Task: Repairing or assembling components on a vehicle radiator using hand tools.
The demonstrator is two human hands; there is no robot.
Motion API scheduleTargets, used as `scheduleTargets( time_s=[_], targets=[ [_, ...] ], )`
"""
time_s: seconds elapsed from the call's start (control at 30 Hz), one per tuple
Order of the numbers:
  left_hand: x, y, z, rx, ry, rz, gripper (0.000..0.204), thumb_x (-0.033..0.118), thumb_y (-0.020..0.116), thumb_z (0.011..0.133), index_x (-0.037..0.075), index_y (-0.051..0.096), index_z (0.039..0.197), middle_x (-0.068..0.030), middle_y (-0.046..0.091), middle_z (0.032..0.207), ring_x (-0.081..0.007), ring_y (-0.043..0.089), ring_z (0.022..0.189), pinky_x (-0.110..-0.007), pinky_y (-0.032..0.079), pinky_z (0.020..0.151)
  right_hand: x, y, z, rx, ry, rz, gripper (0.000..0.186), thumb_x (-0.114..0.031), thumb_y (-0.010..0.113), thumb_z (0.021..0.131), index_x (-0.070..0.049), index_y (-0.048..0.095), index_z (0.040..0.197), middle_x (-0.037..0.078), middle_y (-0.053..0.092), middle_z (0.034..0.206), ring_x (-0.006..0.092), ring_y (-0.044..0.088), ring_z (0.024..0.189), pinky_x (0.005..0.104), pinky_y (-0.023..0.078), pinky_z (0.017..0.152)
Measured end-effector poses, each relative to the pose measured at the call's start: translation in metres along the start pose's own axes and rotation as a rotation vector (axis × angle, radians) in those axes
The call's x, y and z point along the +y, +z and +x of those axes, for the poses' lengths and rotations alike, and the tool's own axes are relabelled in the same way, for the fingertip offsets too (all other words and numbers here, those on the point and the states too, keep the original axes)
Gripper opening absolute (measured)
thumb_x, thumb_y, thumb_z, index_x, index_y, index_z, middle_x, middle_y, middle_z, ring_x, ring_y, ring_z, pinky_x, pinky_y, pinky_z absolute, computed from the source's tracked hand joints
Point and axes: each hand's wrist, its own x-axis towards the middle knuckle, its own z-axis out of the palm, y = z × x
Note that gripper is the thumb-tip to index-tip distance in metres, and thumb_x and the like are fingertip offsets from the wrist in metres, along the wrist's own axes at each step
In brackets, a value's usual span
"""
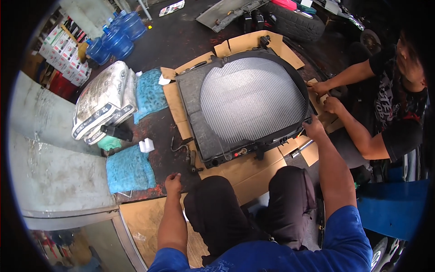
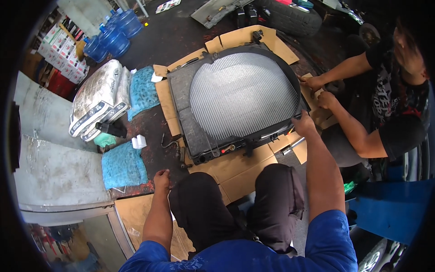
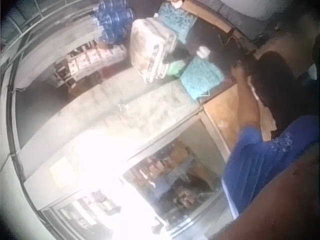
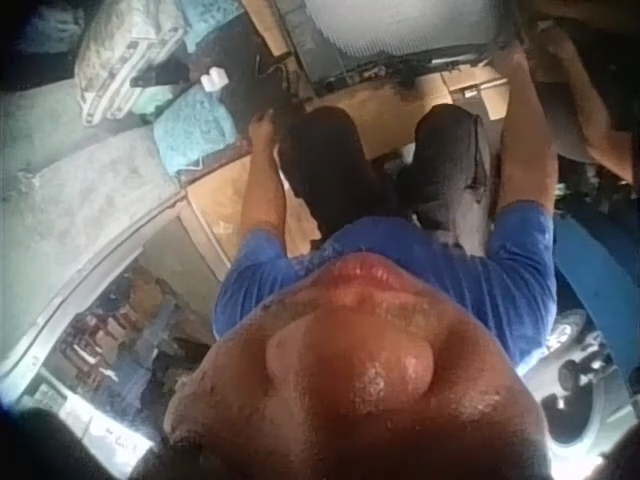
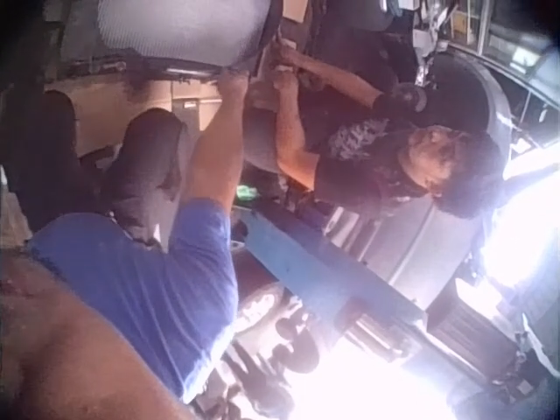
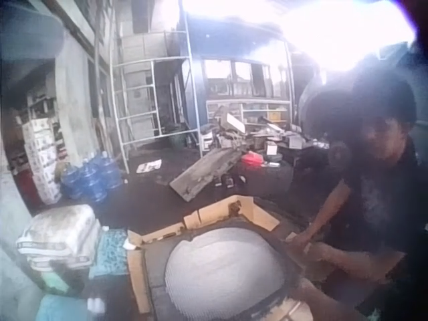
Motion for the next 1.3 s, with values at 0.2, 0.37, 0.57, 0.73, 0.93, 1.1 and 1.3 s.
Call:
scheduleTargets(
  time_s=[0.2, 0.37, 0.57, 0.73, 0.93, 1.1, 1.3],
  targets=[
    [0.000, -0.058, -0.022, -0.059, 0.026, -0.012, 0.025, 0.017, 0.066, 0.085, -0.002, 0.062, 0.101, -0.0028, 0.057, 0.071, -0.0114, 0.052, 0.058, -0.026, 0.041, 0.047, -0.025, 0.019, 0.018, 0.091, -0.224, 0.086, 0.058, -0.032, 0.063, 0.082, 0.002, 0.050, 0.127, 0.027, 0.060, 0.115, 0.0378, 0.058, 0.110, 0.0397, 0.044, 0.096],
    [0.036, -0.093, -0.012, -0.016, 0.103, 0.356, 0.036, 0.024, 0.066, 0.083, -0.005, 0.065, 0.105, -0.0085, 0.066, 0.083, -0.0149, 0.060, 0.070, -0.030, 0.047, 0.059, -0.071, 0.021, 0.011, -0.029, -0.313, 0.125, 0.050, -0.034, 0.063, 0.084, -0.001, 0.057, 0.121, 0.025, 0.064, 0.106, 0.0360, 0.062, 0.102, 0.0392, 0.047, 0.090],
    [0.126, -0.067, 0.011, -0.063, 0.441, 0.722, 0.046, 0.027, 0.066, 0.083, -0.006, 0.059, 0.114, -0.0174, 0.066, 0.102, -0.0265, 0.064, 0.091, -0.036, 0.050, 0.082, -0.088, 0.027, 0.006, -0.132, -0.390, 0.266, 0.044, -0.030, 0.063, 0.085, 0.000, 0.058, 0.118, 0.023, 0.067, 0.097, 0.0346, 0.065, 0.093, 0.0371, 0.050, 0.084],
    [0.159, 0.012, 0.030, -0.197, 0.518, 0.915, 0.045, 0.033, 0.064, 0.084, -0.001, 0.061, 0.113, -0.0212, 0.065, 0.107, -0.0321, 0.064, 0.099, -0.040, 0.049, 0.087, -0.097, 0.031, -0.038, -0.143, -0.451, 0.199, 0.042, -0.026, 0.065, 0.086, 0.001, 0.058, 0.116, 0.023, 0.067, 0.091, 0.0293, 0.067, 0.085, 0.0354, 0.051, 0.077],
    [0.150, 0.087, 0.090, -0.204, 0.172, -0.125, 0.031, 0.029, 0.057, 0.092, -0.001, 0.061, 0.100, -0.0075, 0.061, 0.079, -0.0160, 0.058, 0.066, -0.030, 0.046, 0.055, -0.121, 0.046, -0.073, -0.295, -0.432, 0.336, 0.034, -0.015, 0.065, 0.087, 0.004, 0.057, 0.115, 0.013, 0.065, 0.082, 0.0168, 0.061, 0.074, 0.0298, 0.049, 0.070],
    [0.168, 0.130, 0.135, -0.206, -0.094, -0.737, 0.024, 0.026, 0.051, 0.096, 0.003, 0.057, 0.097, -0.0063, 0.059, 0.079, -0.0141, 0.056, 0.065, -0.030, 0.044, 0.053, -0.147, 0.046, -0.083, -0.362, -0.386, 0.409, 0.032, -0.005, 0.064, 0.087, 0.005, 0.055, 0.116, 0.005, 0.061, 0.084, 0.0094, 0.054, 0.076, 0.0243, 0.047, 0.070],
    [0.116, 0.160, 0.198, 0.179, 0.122, -0.173, 0.026, 0.020, 0.056, 0.091, -0.003, 0.064, 0.100, -0.0115, 0.065, 0.087, -0.0212, 0.062, 0.078, -0.031, 0.048, 0.069, -0.215, 0.062, -0.046, -0.493, -0.389, 0.463, 0.033, -0.004, 0.064, 0.087, 0.004, 0.055, 0.117, 0.005, 0.061, 0.082, 0.0091, 0.055, 0.075, 0.0249, 0.048, 0.068]
  ],
)
